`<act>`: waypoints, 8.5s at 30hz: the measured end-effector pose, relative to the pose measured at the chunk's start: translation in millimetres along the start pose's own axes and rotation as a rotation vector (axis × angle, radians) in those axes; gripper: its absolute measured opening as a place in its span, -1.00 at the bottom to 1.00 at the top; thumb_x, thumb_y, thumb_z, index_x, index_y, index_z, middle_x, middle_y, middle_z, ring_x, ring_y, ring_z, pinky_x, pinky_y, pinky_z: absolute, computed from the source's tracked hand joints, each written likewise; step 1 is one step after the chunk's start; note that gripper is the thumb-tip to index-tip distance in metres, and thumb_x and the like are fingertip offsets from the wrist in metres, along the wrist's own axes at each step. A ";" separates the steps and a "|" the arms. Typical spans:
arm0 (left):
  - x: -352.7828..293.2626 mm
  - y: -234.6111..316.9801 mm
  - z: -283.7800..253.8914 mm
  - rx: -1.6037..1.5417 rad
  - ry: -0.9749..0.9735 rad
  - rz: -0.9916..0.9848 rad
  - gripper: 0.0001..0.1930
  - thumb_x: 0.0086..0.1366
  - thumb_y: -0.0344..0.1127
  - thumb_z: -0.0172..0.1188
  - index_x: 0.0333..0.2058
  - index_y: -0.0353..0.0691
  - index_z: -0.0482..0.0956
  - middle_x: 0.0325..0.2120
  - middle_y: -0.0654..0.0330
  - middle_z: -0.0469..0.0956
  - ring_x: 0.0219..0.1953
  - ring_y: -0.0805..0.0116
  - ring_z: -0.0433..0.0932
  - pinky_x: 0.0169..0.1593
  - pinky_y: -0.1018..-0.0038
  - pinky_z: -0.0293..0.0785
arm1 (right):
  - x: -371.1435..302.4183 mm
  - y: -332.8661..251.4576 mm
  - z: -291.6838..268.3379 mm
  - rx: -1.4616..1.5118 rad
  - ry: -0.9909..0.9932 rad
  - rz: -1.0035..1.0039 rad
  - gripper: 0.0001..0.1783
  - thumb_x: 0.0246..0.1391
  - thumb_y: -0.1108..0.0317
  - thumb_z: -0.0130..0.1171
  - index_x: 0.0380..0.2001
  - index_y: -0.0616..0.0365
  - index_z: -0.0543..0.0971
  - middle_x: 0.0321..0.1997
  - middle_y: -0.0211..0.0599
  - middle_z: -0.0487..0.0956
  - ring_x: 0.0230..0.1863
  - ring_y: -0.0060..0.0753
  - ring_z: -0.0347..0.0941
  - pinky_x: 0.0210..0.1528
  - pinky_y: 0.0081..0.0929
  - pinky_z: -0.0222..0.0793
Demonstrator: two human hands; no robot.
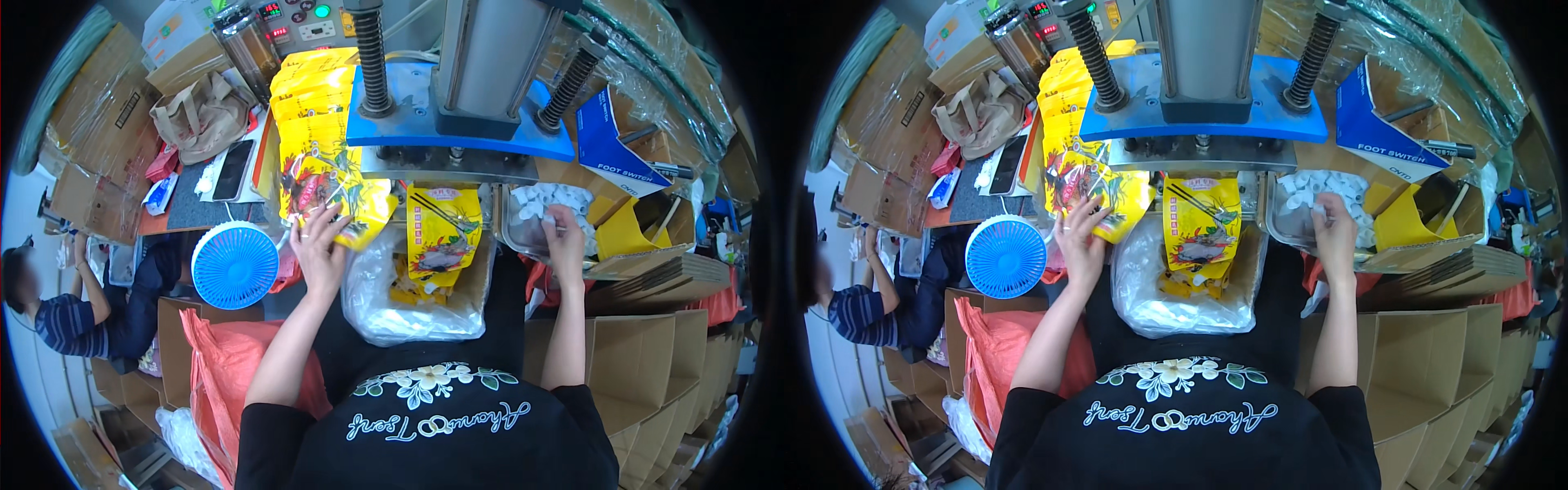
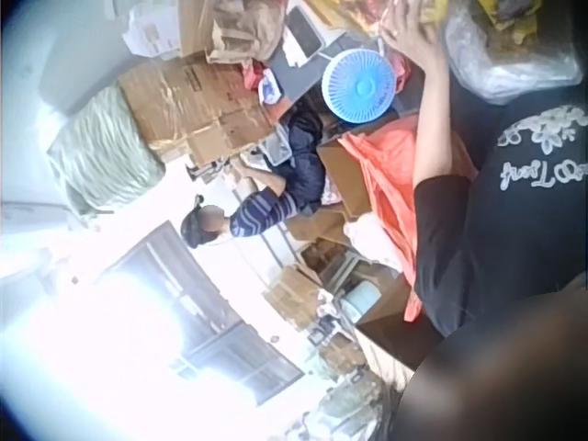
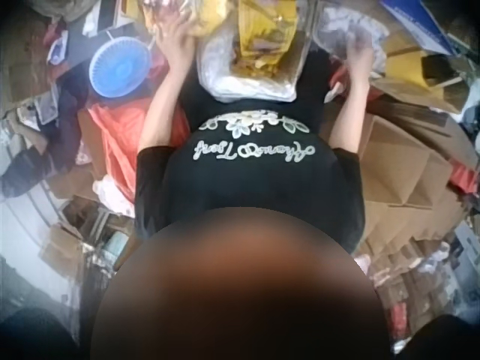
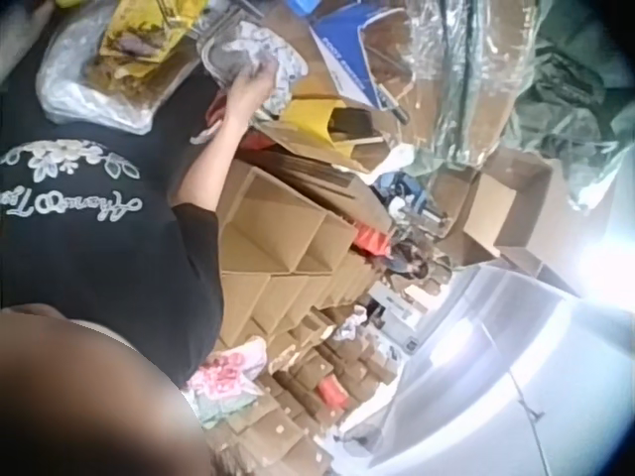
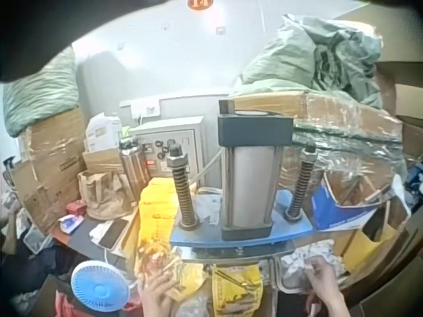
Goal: Packing yellow-packaged products into plastic bags and using a heat sealer to seal them.
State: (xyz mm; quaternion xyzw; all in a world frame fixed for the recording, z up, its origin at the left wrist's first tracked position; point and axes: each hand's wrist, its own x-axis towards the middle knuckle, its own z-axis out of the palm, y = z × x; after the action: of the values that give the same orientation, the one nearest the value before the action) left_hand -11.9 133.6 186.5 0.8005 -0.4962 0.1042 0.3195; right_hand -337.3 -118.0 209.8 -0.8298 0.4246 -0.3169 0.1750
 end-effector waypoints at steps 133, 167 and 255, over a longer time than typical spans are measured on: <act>-2.3 -3.7 14.0 0.029 0.014 0.045 -0.34 0.02 -0.35 0.35 0.16 -0.08 0.37 0.20 0.14 0.34 0.33 0.14 0.16 0.35 0.07 -0.09 | -0.2 -0.7 11.6 0.133 0.031 0.056 -0.72 0.10 0.44 0.18 -0.09 0.18 0.55 -0.22 -0.24 0.61 -0.32 -0.45 0.51 -0.26 -0.50 0.40; -17.1 80.2 30.1 -0.638 -0.651 -0.144 -0.72 0.23 -0.25 0.28 -0.24 -0.39 0.65 -0.44 0.20 0.66 -0.36 0.57 0.59 -0.30 0.53 0.49 | -1.1 -115.5 2.1 0.300 -0.651 -0.133 -0.85 0.00 0.39 0.31 -0.38 0.24 0.61 -0.33 -0.38 0.65 -0.27 -0.62 0.53 -0.17 -0.61 0.41; 1.8 53.8 -32.1 -0.679 -0.130 -0.391 -0.88 0.16 -0.52 0.23 -0.31 -0.37 0.64 -0.46 0.07 0.61 -0.43 0.46 0.56 -0.34 0.55 0.40 | -10.6 -96.0 8.2 0.439 -0.164 -0.038 -0.76 -0.01 0.49 0.28 -0.20 0.15 0.61 -0.28 -0.46 0.51 -0.37 -0.65 0.34 -0.27 -0.65 0.30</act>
State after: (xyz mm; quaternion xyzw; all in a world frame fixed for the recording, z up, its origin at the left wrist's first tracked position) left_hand -52.5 135.8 234.1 0.7336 -0.3599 -0.1794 0.5478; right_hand -279.4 -53.7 253.4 -0.8028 0.3141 -0.3362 0.3793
